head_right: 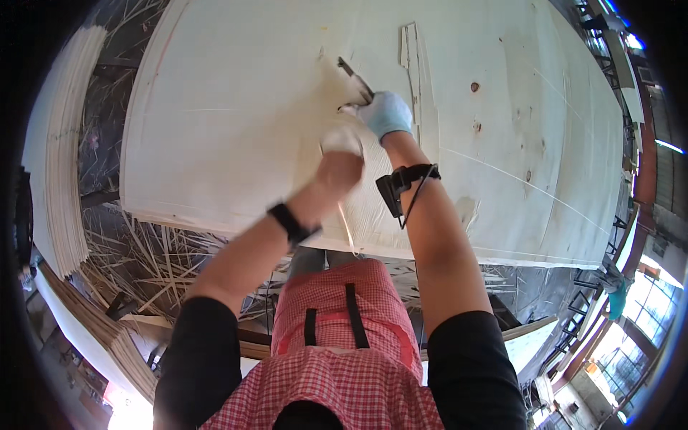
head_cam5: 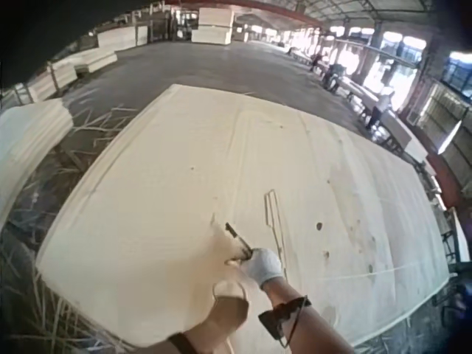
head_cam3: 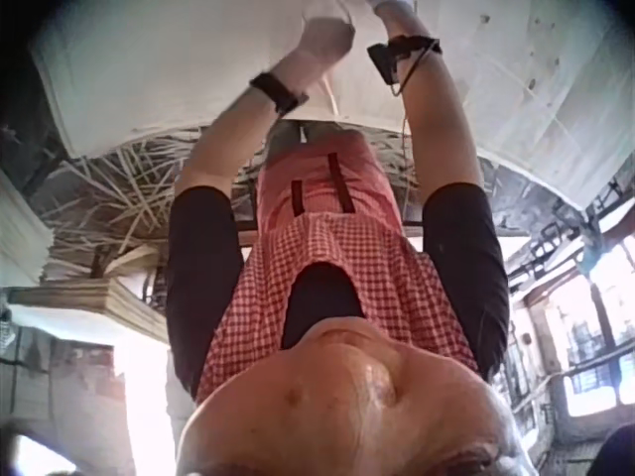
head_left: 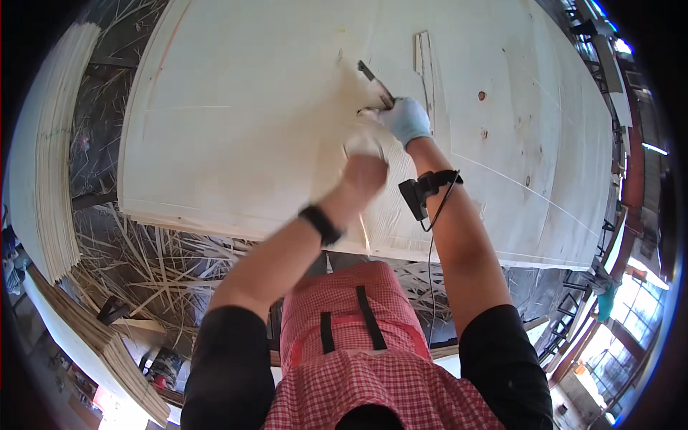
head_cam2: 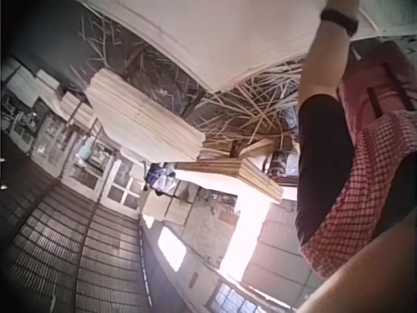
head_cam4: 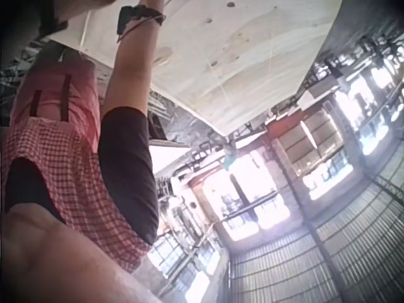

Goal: Trimming the edges and surfaces of plywood sheets using a hand scraper tool.

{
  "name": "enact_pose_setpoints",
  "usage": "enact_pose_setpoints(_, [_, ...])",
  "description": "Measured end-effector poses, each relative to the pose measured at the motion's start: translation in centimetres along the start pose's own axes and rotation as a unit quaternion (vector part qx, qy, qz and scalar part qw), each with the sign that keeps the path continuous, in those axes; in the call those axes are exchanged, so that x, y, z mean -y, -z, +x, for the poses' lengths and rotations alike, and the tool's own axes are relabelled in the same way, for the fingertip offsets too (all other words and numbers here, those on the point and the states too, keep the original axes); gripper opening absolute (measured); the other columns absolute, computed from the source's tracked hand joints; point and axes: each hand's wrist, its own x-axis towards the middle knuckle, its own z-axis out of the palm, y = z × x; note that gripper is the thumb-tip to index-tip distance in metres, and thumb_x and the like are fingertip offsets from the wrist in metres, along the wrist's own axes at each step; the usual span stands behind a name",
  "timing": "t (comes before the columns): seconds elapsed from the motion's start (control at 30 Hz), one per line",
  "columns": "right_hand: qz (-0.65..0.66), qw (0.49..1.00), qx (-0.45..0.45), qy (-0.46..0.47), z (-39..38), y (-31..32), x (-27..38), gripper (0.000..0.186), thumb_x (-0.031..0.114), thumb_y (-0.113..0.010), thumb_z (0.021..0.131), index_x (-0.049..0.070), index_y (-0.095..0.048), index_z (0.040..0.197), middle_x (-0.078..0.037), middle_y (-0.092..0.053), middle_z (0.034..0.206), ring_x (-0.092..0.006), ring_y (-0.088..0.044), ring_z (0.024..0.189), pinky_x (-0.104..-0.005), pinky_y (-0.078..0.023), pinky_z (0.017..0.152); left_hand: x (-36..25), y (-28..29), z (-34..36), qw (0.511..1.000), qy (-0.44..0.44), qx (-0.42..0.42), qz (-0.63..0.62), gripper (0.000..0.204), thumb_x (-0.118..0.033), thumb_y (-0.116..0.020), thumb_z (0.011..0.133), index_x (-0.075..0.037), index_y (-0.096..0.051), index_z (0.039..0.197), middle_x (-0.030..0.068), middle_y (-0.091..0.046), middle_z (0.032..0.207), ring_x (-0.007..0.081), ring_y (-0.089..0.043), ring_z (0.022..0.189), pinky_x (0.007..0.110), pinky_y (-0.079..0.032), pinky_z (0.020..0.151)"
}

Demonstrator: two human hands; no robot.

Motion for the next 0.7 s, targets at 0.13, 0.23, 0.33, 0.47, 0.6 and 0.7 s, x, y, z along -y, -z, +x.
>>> enact_pose_setpoints(0.13, [0.094,0.992,-0.004,-0.088,-1.9,1.5,-6.8,0.044,0.045,-0.067,0.072,0.005,-0.067,0.091,-0.020,-0.065,0.085,-0.0350,-0.063,0.080,-0.0412,-0.049,0.069,-4.5,-0.8,-11.0,0.982,0.020,-0.020,-0.186,0.026,-0.024,-0.055,0.084,-0.002,-0.059,0.073,0.0139,-0.062,0.063,0.0257,-0.062,0.059,0.042,-0.048,0.061])
enact_pose_setpoints(0.23, [0.158,0.976,-0.105,-0.111,-8.6,1.3,-13.1,0.042,0.040,-0.066,0.075,0.005,-0.065,0.099,-0.014,-0.067,0.089,-0.0274,-0.065,0.078,-0.0363,-0.049,0.068,-2.6,0.4,-16.5,0.907,0.136,0.044,-0.397,0.025,-0.024,-0.057,0.086,0.001,-0.058,0.082,0.0118,-0.061,0.062,0.0203,-0.060,0.054,0.032,-0.047,0.049])
enact_pose_setpoints(0.33, [0.013,0.975,-0.083,-0.205,-15.6,1.4,-13.6,0.036,0.034,-0.067,0.075,0.007,-0.064,0.099,-0.015,-0.066,0.085,-0.0314,-0.063,0.077,-0.0365,-0.048,0.068,-0.6,1.7,-21.8,0.583,0.330,0.210,-0.712,0.025,-0.023,-0.055,0.089,0.000,-0.061,0.081,0.0083,-0.061,0.065,0.0143,-0.060,0.057,0.024,-0.046,0.048])
enact_pose_setpoints(0.47, [0.081,0.968,-0.104,-0.214,-19.3,-1.9,-12.6,0.031,0.029,-0.069,0.075,0.005,-0.062,0.093,-0.012,-0.066,0.078,-0.0292,-0.062,0.073,-0.0365,-0.048,0.064,5.4,3.7,-24.6,0.650,0.328,0.088,-0.680,0.026,-0.021,-0.053,0.091,0.002,-0.060,0.099,0.0032,-0.058,0.063,0.0086,-0.054,0.053,0.021,-0.042,0.048])
enact_pose_setpoints(0.6, [0.174,0.951,-0.086,-0.241,-20.0,-2.1,-8.9,0.024,0.023,-0.069,0.077,0.004,-0.062,0.089,-0.007,-0.062,0.069,-0.0198,-0.058,0.060,-0.0320,-0.045,0.054,12.1,7.4,-27.7,0.623,0.391,-0.004,-0.677,0.027,-0.018,-0.053,0.091,0.002,-0.059,0.108,0.0030,-0.057,0.063,0.0077,-0.052,0.051,0.019,-0.038,0.045])
enact_pose_setpoints(0.7, [0.338,0.894,-0.024,-0.291,-20.3,-2.6,-1.7,0.018,0.019,-0.066,0.080,0.003,-0.063,0.087,-0.003,-0.058,0.063,-0.0110,-0.052,0.052,-0.0264,-0.041,0.046,17.9,8.0,-32.3,0.596,0.405,-0.061,-0.690,0.031,-0.015,-0.052,0.091,-0.001,-0.055,0.118,0.0026,-0.057,0.066,0.0067,-0.050,0.051,0.019,-0.035,0.045])
